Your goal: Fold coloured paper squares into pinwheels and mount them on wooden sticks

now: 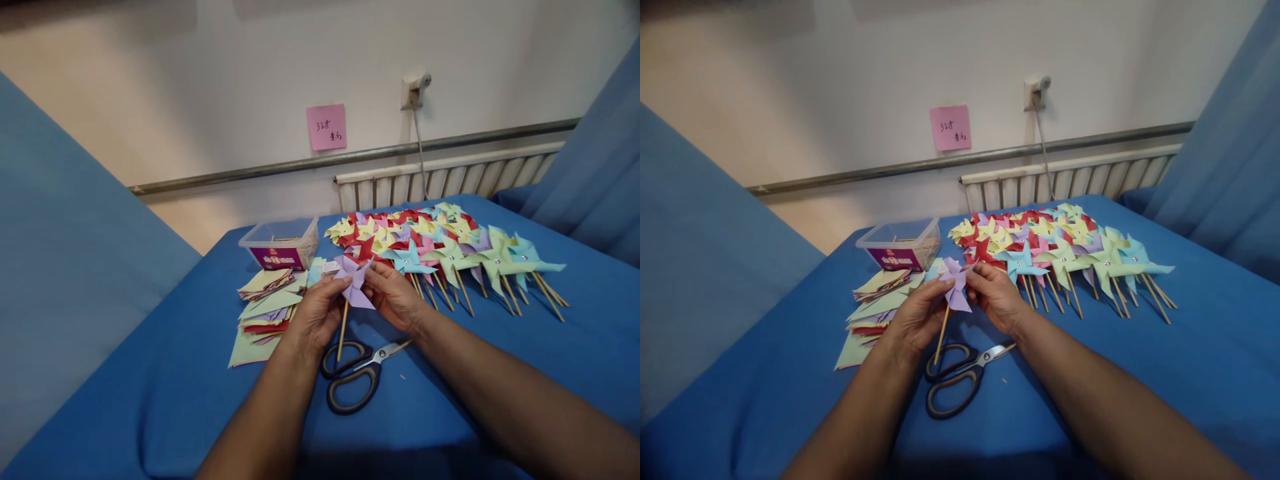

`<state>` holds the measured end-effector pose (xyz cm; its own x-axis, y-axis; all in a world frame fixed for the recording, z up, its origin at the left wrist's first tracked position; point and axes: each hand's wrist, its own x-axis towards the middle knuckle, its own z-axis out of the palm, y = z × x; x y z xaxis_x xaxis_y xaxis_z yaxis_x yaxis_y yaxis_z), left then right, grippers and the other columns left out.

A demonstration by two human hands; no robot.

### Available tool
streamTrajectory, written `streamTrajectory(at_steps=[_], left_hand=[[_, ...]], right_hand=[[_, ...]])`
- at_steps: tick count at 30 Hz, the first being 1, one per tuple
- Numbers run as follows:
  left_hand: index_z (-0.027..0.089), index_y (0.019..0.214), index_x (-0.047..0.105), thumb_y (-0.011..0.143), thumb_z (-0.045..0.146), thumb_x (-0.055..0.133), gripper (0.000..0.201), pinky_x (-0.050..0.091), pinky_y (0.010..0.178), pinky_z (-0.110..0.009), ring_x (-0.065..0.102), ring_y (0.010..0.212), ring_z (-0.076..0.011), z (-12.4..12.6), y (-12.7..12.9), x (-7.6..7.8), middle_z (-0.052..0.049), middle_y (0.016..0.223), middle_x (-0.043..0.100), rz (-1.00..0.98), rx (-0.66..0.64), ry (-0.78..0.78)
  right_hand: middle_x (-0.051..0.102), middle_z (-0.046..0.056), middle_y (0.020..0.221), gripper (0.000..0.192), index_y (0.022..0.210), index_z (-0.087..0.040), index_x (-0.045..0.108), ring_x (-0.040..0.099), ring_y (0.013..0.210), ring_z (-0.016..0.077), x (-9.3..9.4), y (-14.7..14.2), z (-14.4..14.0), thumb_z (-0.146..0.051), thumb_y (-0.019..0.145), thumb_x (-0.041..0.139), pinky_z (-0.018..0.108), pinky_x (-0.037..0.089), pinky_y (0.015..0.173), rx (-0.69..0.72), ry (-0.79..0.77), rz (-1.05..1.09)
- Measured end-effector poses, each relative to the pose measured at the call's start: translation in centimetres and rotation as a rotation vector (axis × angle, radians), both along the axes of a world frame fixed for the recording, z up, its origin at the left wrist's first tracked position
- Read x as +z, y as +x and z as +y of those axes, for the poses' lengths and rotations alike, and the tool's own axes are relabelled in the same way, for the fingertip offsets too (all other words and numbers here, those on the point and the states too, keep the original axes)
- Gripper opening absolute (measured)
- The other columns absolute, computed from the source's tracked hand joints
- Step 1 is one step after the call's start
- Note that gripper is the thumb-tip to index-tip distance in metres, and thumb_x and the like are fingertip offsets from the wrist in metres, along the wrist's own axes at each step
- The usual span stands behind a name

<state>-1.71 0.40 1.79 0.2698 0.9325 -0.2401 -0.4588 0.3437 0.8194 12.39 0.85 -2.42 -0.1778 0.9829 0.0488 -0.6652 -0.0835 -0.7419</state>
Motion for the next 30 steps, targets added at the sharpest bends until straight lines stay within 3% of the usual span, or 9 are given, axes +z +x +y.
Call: streamTrajectory(at_steps=[6, 14, 19, 24, 30], left_hand=[[0.009, 0.083, 0.073, 0.068, 0.005, 0.074, 0.015, 0.053, 0.059, -0.022, 0.066, 0.059, -0.0139, -0.18, 0.23, 0.29, -0.006, 0.071, 0.073, -0.043, -0.017, -0.024], [0.008, 0.084, 0.072, 0.071, 0.003, 0.071, 0.015, 0.055, 0.059, -0.023, 0.067, 0.059, -0.0144, 0.02, 0.11, -0.13, -0.006, 0.070, 0.073, -0.069, -0.016, -0.052], [0.008, 0.082, 0.071, 0.070, 0.001, 0.070, 0.015, 0.056, 0.060, -0.022, 0.067, 0.059, -0.0132, 0.17, 0.17, -0.28, -0.006, 0.070, 0.072, -0.113, 0.006, -0.100], [0.008, 0.083, 0.071, 0.069, 0.001, 0.071, 0.016, 0.057, 0.063, -0.021, 0.068, 0.061, -0.0132, 0.22, 0.15, -0.41, -0.006, 0.073, 0.074, -0.132, -0.028, -0.099], [0.009, 0.083, 0.072, 0.067, 0.002, 0.073, 0.018, 0.056, 0.063, -0.021, 0.068, 0.062, -0.0134, 0.21, 0.11, -0.58, -0.006, 0.073, 0.074, -0.134, -0.038, -0.082]], right_hand=[[0.056, -0.005, 0.061, 0.031, 0.072, -0.020, 0.062, 0.044, 0.053, 0.0072, -0.03, -0.10, -0.01, -0.036, 0.067, 0.088, 0.020, 0.037, 0.051, -0.041, 0.038, 0.020], [0.058, -0.006, 0.061, 0.031, 0.072, -0.020, 0.063, 0.046, 0.052, 0.0069, 0.04, -0.42, -0.09, -0.035, 0.065, 0.089, 0.020, 0.037, 0.051, -0.077, 0.021, 0.024], [0.065, -0.004, 0.072, 0.036, 0.084, -0.021, 0.068, 0.053, 0.059, 0.0086, 0.28, -0.61, -0.39, -0.034, 0.060, 0.091, 0.022, 0.043, 0.057, -0.074, 0.071, -0.015], [0.064, -0.005, 0.067, 0.032, 0.079, -0.021, 0.067, 0.054, 0.059, 0.0097, 0.20, -0.70, -0.46, -0.035, 0.062, 0.090, 0.023, 0.043, 0.057, -0.129, 0.133, -0.082], [0.063, -0.004, 0.066, 0.035, 0.076, -0.021, 0.066, 0.053, 0.056, 0.0094, -0.03, -0.78, -0.41, -0.039, 0.061, 0.091, 0.023, 0.040, 0.055, -0.099, 0.110, -0.084]])
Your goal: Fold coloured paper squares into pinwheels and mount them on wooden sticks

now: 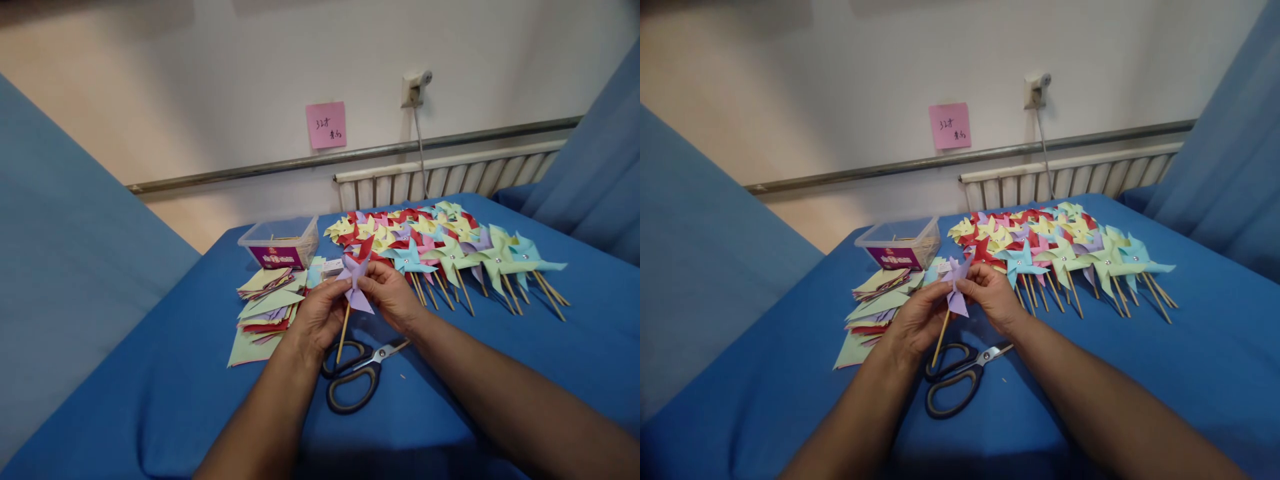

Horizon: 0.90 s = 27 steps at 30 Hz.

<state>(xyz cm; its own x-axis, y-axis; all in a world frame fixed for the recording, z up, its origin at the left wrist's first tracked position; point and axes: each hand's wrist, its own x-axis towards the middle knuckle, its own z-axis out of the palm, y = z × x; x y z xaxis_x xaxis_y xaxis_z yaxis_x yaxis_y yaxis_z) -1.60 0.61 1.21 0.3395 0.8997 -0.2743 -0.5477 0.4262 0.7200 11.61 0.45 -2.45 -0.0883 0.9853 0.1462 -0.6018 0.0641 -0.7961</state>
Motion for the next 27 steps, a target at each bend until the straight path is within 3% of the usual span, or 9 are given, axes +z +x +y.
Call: streamTrajectory(at_steps=[7, 14, 17, 22, 27], left_hand=[[0.009, 0.085, 0.073, 0.068, 0.008, 0.077, 0.018, 0.057, 0.065, -0.024, 0.068, 0.062, -0.0149, -0.13, -0.04, 0.00, -0.007, 0.072, 0.074, 0.040, -0.058, 0.058], [0.011, 0.093, 0.069, 0.063, 0.012, 0.082, 0.032, 0.058, 0.069, -0.029, 0.070, 0.066, -0.0187, 0.00, 0.00, 0.10, -0.008, 0.080, 0.075, 0.106, 0.051, 0.123], [0.011, 0.095, 0.068, 0.061, 0.013, 0.083, 0.038, 0.057, 0.070, -0.030, 0.070, 0.066, -0.0187, 0.00, 0.02, 0.23, -0.007, 0.079, 0.075, 0.151, 0.138, 0.137], [0.011, 0.094, 0.069, 0.059, 0.015, 0.085, 0.039, 0.057, 0.069, -0.029, 0.070, 0.065, -0.0185, -0.29, 0.16, 0.50, -0.007, 0.078, 0.075, 0.171, 0.131, 0.145], [0.011, 0.093, 0.070, 0.057, 0.014, 0.086, 0.039, 0.054, 0.062, -0.026, 0.067, 0.060, -0.0158, -0.28, 0.17, 0.58, -0.006, 0.073, 0.073, 0.194, 0.144, 0.170]], right_hand=[[0.064, -0.004, 0.066, 0.032, 0.073, -0.020, 0.067, 0.051, 0.056, 0.0091, 0.37, 0.15, -0.13, -0.037, 0.060, 0.091, 0.023, 0.038, 0.055, 0.056, -0.064, 0.039], [0.062, -0.003, 0.066, 0.032, 0.076, -0.020, 0.068, 0.048, 0.056, 0.0097, 0.06, 0.38, -0.02, -0.049, 0.073, 0.081, 0.024, 0.036, 0.054, 0.059, -0.083, 0.078], [0.062, -0.003, 0.065, 0.032, 0.074, -0.020, 0.066, 0.048, 0.056, 0.0092, 0.03, 0.40, 0.07, -0.047, 0.071, 0.083, 0.023, 0.035, 0.053, 0.027, -0.064, 0.054], [0.058, -0.005, 0.057, 0.035, 0.067, -0.019, 0.062, 0.045, 0.051, 0.0079, 0.16, 0.37, 0.11, -0.042, 0.064, 0.088, 0.022, 0.033, 0.051, 0.001, -0.066, 0.010], [0.061, -0.003, 0.065, 0.032, 0.074, -0.021, 0.065, 0.048, 0.056, 0.0097, 0.05, 0.54, 0.29, -0.047, 0.070, 0.083, 0.024, 0.038, 0.054, -0.019, -0.055, 0.035]])
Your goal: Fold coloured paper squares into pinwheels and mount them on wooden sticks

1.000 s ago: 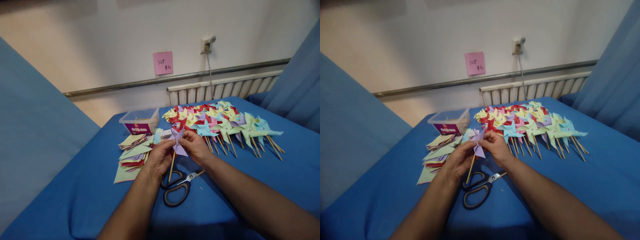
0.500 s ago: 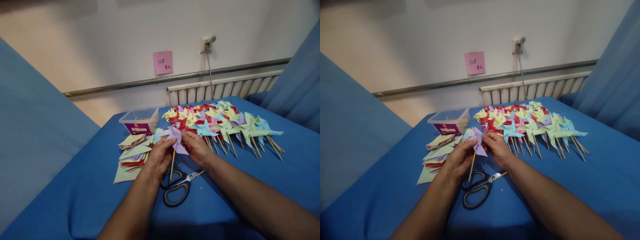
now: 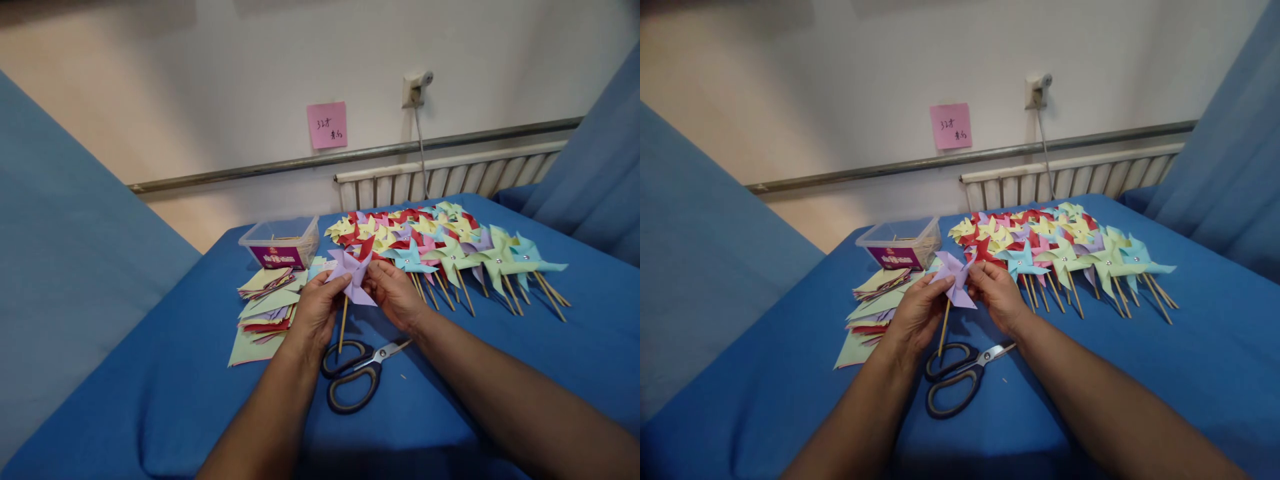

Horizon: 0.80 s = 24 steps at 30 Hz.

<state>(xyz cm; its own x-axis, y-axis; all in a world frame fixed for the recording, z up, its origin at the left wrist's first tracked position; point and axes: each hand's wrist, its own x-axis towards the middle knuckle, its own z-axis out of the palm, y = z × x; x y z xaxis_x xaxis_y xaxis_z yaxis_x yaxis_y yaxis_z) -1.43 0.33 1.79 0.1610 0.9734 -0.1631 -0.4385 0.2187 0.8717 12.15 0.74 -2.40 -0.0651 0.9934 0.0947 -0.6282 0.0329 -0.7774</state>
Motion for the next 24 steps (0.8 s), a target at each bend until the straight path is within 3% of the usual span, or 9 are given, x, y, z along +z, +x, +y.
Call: streamTrajectory(at_steps=[5, 7, 12, 18, 21, 24], left_hand=[[0.010, 0.095, 0.071, 0.056, 0.020, 0.087, 0.043, 0.054, 0.061, -0.029, 0.066, 0.060, -0.0179, 0.1, 0.0, -0.5, -0.007, 0.073, 0.073, 0.100, 0.008, -0.011], [0.010, 0.095, 0.071, 0.056, 0.022, 0.087, 0.043, 0.053, 0.060, -0.029, 0.066, 0.059, -0.0183, 0.1, 0.0, -0.6, -0.007, 0.072, 0.073, 0.136, 0.023, -0.009], [0.011, 0.085, 0.071, 0.054, 0.022, 0.088, 0.037, 0.051, 0.060, -0.027, 0.064, 0.057, -0.0153, 0.1, 0.2, -0.7, -0.006, 0.072, 0.073, 0.189, 0.060, 0.035], [0.012, 0.090, 0.073, 0.053, 0.025, 0.089, 0.043, 0.052, 0.060, -0.029, 0.065, 0.057, -0.0171, 0.4, 0.1, -0.8, -0.006, 0.070, 0.073, 0.160, 0.075, 0.033], [0.012, 0.090, 0.073, 0.053, 0.025, 0.089, 0.043, 0.051, 0.061, -0.029, 0.065, 0.058, -0.0169, 0.4, 0.2, -1.0, -0.006, 0.071, 0.073, 0.175, 0.086, 0.027], [0.012, 0.087, 0.073, 0.053, 0.026, 0.089, 0.040, 0.050, 0.061, -0.028, 0.065, 0.059, -0.0166, 0.3, 0.3, -1.2, -0.006, 0.073, 0.073, 0.208, 0.068, 0.024]], right_hand=[[0.067, -0.001, 0.094, 0.033, 0.102, -0.027, 0.070, 0.058, 0.078, 0.0124, 0.5, 0.5, 0.1, -0.037, 0.073, 0.082, 0.025, 0.044, 0.065, -0.224, 0.107, -0.082], [0.068, 0.000, 0.103, 0.030, 0.105, -0.028, 0.072, 0.060, 0.087, 0.0143, 0.6, 0.7, 0.1, -0.037, 0.077, 0.079, 0.026, 0.045, 0.072, -0.266, 0.184, -0.143], [0.069, 0.002, 0.089, 0.019, 0.088, -0.024, 0.075, 0.059, 0.079, 0.0156, 0.5, 0.7, -0.2, -0.039, 0.077, 0.078, 0.030, 0.046, 0.075, -0.202, 0.232, -0.278], [0.067, -0.001, 0.091, 0.048, 0.114, -0.027, 0.064, 0.060, 0.072, 0.0129, 0.5, 0.0, -0.5, -0.038, 0.072, 0.082, 0.025, 0.048, 0.063, -0.165, 0.090, -0.126], [0.070, -0.001, 0.088, 0.057, 0.113, -0.025, 0.061, 0.064, 0.073, 0.0138, 0.5, -0.5, -0.5, -0.033, 0.063, 0.088, 0.026, 0.050, 0.066, -0.105, -0.013, -0.023], [0.073, 0.000, 0.088, 0.050, 0.102, -0.022, 0.065, 0.067, 0.075, 0.0164, 0.3, -0.7, -0.5, -0.031, 0.060, 0.090, 0.030, 0.053, 0.071, -0.045, -0.064, 0.016]])
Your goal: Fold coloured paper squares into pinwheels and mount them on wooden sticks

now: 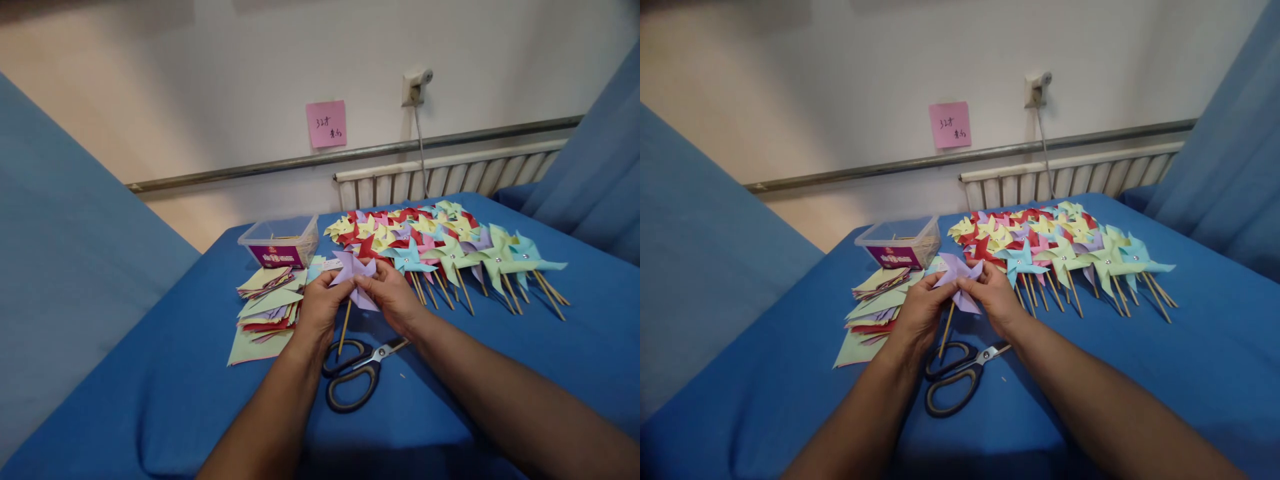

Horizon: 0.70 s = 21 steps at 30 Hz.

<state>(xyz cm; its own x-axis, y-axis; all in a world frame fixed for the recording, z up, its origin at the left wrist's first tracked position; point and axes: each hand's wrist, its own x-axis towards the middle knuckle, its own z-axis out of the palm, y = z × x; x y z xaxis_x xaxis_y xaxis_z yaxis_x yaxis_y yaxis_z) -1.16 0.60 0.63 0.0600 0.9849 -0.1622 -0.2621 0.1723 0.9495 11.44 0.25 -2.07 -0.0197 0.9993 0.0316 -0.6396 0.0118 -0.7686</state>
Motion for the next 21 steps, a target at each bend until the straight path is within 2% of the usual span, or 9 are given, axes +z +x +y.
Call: streamTrajectory(at_steps=[4, 8, 14, 21], left_hand=[[0.012, 0.082, 0.073, 0.057, 0.026, 0.088, 0.032, 0.049, 0.065, -0.026, 0.064, 0.064, -0.0146, -0.2, -0.2, 0.4, -0.006, 0.075, 0.072, -0.032, -0.099, -0.005], [0.012, 0.090, 0.074, 0.054, 0.023, 0.090, 0.041, 0.051, 0.074, -0.028, 0.066, 0.071, -0.0163, -0.5, -0.4, 1.2, -0.008, 0.084, 0.074, -0.046, -0.220, 0.026], [0.013, 0.086, 0.073, 0.049, 0.026, 0.093, 0.044, 0.049, 0.078, -0.028, 0.066, 0.075, -0.0171, -0.8, -0.1, 1.5, -0.006, 0.085, 0.075, 0.076, -0.162, 0.162], [0.014, 0.085, 0.074, 0.056, 0.032, 0.090, 0.038, 0.048, 0.072, -0.027, 0.064, 0.070, -0.0162, -0.5, 0.0, 1.0, -0.005, 0.080, 0.074, 0.136, -0.145, 0.196]], right_hand=[[0.075, 0.001, 0.082, 0.040, 0.091, -0.019, 0.070, 0.067, 0.070, 0.0166, 0.2, 0.4, 0.1, -0.029, 0.059, 0.090, 0.031, 0.052, 0.072, 0.018, -0.027, 0.027], [0.076, 0.002, 0.086, 0.039, 0.094, -0.019, 0.072, 0.067, 0.071, 0.0159, 0.9, 1.2, 0.2, -0.025, 0.059, 0.090, 0.029, 0.051, 0.070, 0.048, -0.075, 0.085], [0.076, 0.002, 0.081, 0.031, 0.088, -0.018, 0.073, 0.067, 0.068, 0.0153, 1.1, 1.6, 0.4, -0.022, 0.062, 0.088, 0.027, 0.051, 0.067, 0.079, -0.071, 0.084], [0.075, 0.001, 0.081, 0.033, 0.090, -0.018, 0.073, 0.067, 0.069, 0.0148, 1.0, 1.5, 0.4, -0.022, 0.060, 0.088, 0.027, 0.050, 0.068, 0.095, -0.075, 0.092]])
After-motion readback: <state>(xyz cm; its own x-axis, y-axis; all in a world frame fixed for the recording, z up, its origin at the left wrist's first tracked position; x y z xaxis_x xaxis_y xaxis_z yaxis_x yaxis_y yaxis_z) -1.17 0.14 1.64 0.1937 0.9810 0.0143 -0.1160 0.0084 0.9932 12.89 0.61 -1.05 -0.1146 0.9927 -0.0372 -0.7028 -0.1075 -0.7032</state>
